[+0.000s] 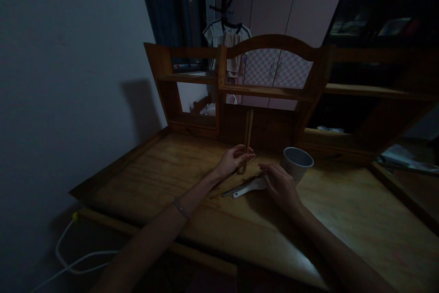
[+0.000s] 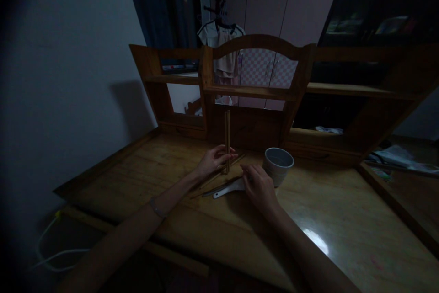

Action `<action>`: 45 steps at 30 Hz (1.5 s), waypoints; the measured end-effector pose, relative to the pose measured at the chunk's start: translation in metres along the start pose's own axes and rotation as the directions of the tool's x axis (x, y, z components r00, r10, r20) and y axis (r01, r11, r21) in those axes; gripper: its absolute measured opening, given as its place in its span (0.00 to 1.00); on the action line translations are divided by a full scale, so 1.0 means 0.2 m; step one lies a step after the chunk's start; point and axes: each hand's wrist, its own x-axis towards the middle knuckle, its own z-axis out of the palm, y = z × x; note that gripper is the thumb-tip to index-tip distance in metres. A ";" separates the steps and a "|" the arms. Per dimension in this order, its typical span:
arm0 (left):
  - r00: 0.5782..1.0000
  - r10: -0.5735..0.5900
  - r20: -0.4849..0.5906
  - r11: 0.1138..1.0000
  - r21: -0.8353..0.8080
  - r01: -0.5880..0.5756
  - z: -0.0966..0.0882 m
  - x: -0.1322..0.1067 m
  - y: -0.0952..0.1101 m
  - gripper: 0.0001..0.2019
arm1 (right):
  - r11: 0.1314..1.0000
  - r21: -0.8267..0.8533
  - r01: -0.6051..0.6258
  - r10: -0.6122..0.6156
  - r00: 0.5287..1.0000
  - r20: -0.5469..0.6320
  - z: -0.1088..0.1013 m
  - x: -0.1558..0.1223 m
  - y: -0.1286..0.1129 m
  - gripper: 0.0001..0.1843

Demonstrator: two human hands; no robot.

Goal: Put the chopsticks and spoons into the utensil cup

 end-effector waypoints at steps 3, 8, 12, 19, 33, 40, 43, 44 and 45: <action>0.999 -0.041 0.009 0.998 0.051 0.041 -0.01 0.00 -0.02 0.15 | 1.000 0.017 -0.004 0.004 1.000 -0.009 0.00 0.00 0.01 0.13; 0.997 -0.076 -0.011 0.992 0.098 0.077 -0.02 0.00 -0.04 0.15 | 0.998 0.057 -0.034 0.035 0.999 -0.019 0.00 0.00 0.00 0.12; 0.996 -0.074 -0.043 0.984 0.156 0.080 -0.02 0.00 -0.04 0.17 | 0.984 0.162 -0.072 0.084 0.994 -0.069 -0.04 0.10 -0.04 0.12; 0.999 -0.044 0.008 0.942 0.332 0.039 0.00 -0.02 -0.01 0.17 | 0.940 0.315 -0.133 0.117 0.991 0.070 -0.23 0.55 -0.14 0.21; 1.000 -0.006 0.026 0.935 0.354 -0.004 0.03 -0.03 0.00 0.12 | 0.924 0.374 -0.081 -0.026 0.962 0.272 -0.40 0.73 -0.17 0.19; 0.996 -0.088 -0.019 0.913 0.399 0.088 0.03 -0.02 0.01 0.11 | 0.928 0.369 -0.059 -0.040 0.966 0.257 -0.38 0.74 -0.15 0.18; 0.994 -0.109 -0.026 0.903 0.416 0.110 0.03 -0.02 -0.01 0.13 | 0.936 0.349 -0.043 -0.044 0.970 0.238 -0.39 0.74 -0.15 0.18; 0.994 -0.106 -0.027 0.900 0.423 0.107 0.03 -0.02 -0.02 0.13 | 0.939 0.341 -0.039 -0.044 0.972 0.232 -0.39 0.74 -0.15 0.18; 0.994 -0.103 -0.027 0.897 0.430 0.105 0.03 -0.02 -0.02 0.14 | 0.942 0.334 -0.036 -0.043 0.973 0.225 -0.40 0.74 -0.15 0.18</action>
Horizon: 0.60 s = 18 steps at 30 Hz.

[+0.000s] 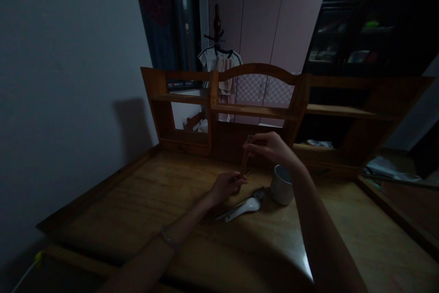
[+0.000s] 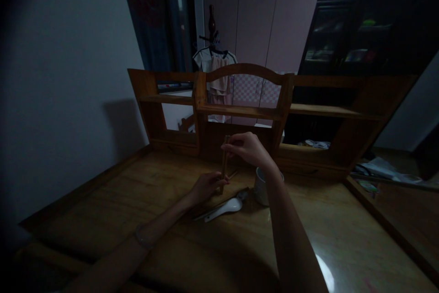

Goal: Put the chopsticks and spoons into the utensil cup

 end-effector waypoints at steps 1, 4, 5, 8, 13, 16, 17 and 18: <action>1.000 -0.001 0.002 1.000 0.005 0.001 0.00 0.00 -0.01 0.14 | 1.000 -0.006 0.000 0.000 1.000 -0.009 -0.01 0.00 0.00 0.18; 1.000 -0.012 0.018 1.000 0.022 0.011 0.01 0.00 -0.01 0.16 | 1.000 -0.020 -0.001 0.000 0.999 -0.051 -0.03 -0.01 0.00 0.18; 1.000 -0.015 0.027 0.999 0.030 0.014 0.01 0.00 -0.01 0.16 | 1.000 -0.023 -0.001 -0.001 0.998 -0.060 -0.03 -0.01 0.01 0.18; 0.999 -0.001 0.053 0.996 0.084 -0.003 0.01 -0.01 -0.02 0.16 | 1.000 -0.016 -0.010 0.009 1.000 -0.028 -0.02 -0.01 0.02 0.17; 0.998 0.001 0.056 0.986 0.167 -0.011 0.02 -0.01 -0.03 0.16 | 1.000 0.016 -0.020 0.020 0.999 0.046 -0.02 -0.01 0.01 0.17; 0.997 0.041 0.064 0.974 0.218 -0.054 0.01 -0.02 -0.03 0.15 | 0.999 0.037 -0.010 0.006 0.993 0.121 -0.05 -0.04 -0.04 0.16; 0.997 0.061 0.057 0.972 0.222 -0.072 0.01 -0.02 -0.02 0.14 | 0.999 0.048 -0.003 -0.004 0.989 0.149 -0.06 -0.05 -0.07 0.15; 0.996 0.081 0.042 0.972 0.217 -0.088 0.00 -0.03 -0.02 0.14 | 0.998 0.055 0.008 -0.017 0.985 0.174 -0.06 -0.06 -0.10 0.15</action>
